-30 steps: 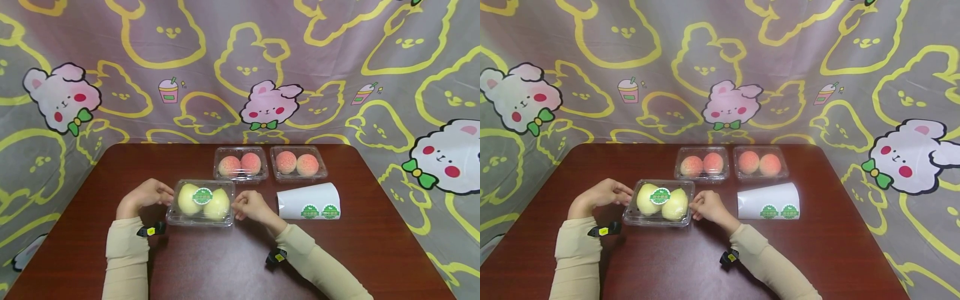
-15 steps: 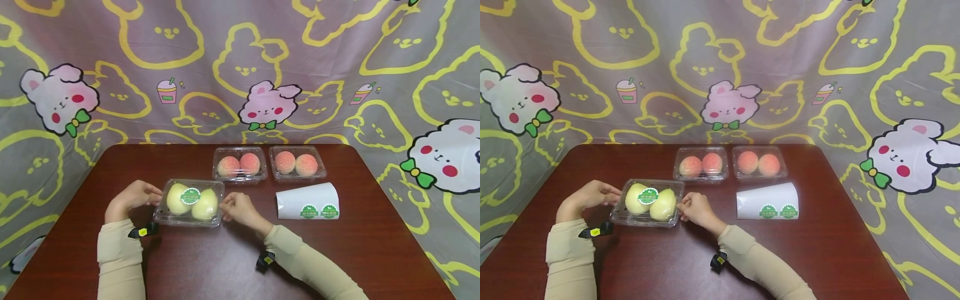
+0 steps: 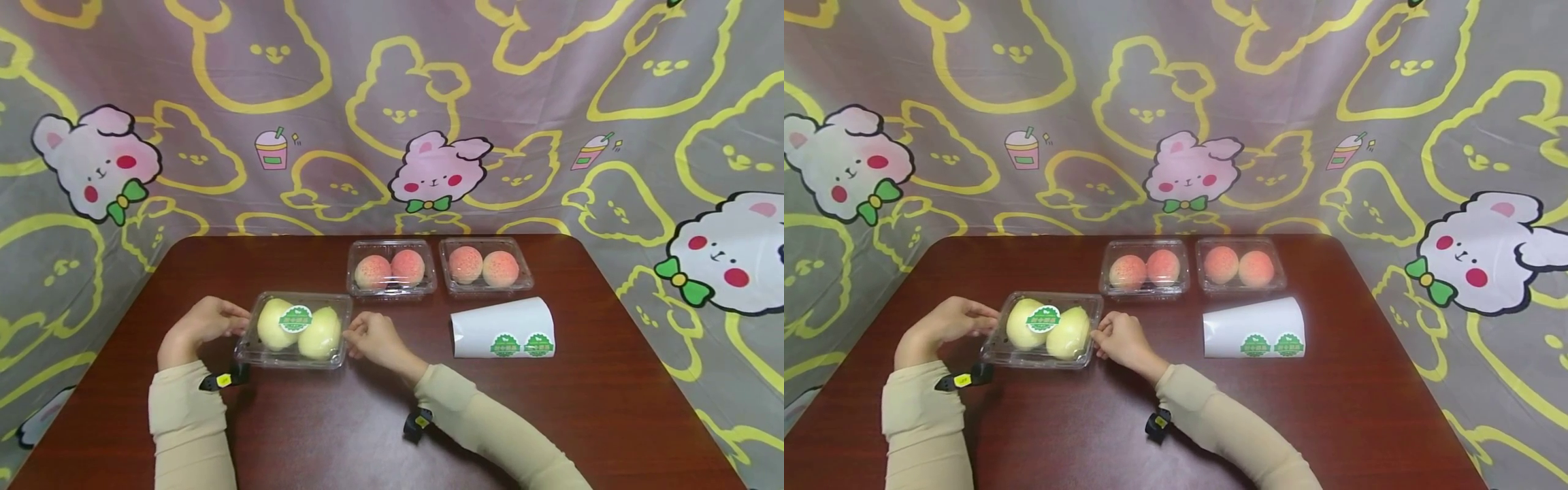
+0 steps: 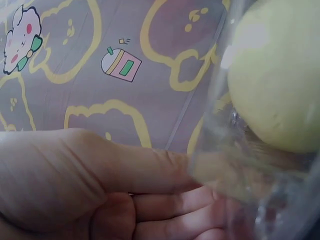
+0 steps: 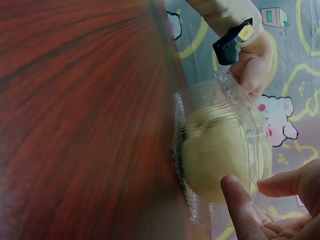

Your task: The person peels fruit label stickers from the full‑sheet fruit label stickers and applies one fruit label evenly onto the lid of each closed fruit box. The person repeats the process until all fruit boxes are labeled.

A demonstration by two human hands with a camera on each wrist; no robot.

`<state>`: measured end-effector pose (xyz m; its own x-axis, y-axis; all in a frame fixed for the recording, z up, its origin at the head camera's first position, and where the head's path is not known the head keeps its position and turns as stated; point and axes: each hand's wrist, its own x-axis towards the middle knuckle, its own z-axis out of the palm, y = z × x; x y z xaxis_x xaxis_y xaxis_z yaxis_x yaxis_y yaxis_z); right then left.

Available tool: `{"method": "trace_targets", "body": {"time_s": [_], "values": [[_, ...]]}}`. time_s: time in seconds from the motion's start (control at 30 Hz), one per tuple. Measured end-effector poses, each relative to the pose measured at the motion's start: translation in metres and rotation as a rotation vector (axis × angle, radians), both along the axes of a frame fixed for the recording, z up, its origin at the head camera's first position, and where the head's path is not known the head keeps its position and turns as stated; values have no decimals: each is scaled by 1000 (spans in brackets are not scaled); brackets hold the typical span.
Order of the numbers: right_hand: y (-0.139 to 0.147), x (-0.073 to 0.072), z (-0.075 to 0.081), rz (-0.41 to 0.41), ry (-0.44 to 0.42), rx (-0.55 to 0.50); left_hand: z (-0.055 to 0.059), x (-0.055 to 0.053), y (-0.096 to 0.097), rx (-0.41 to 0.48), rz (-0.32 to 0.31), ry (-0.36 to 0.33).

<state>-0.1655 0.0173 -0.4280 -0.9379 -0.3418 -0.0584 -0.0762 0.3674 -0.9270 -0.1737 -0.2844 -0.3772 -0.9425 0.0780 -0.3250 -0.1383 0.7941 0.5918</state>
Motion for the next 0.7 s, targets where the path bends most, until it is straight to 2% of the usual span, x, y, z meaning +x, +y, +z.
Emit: {"method": "trace_targets", "body": {"time_s": [0.4, 0.7], "values": [[-13, -10, -2, -16, 21, -26, 1, 0, -9, 9, 12, 23], [-21, -22, -7, -56, -27, -79, -2, -2, -10, 0, 57, 51]]}}
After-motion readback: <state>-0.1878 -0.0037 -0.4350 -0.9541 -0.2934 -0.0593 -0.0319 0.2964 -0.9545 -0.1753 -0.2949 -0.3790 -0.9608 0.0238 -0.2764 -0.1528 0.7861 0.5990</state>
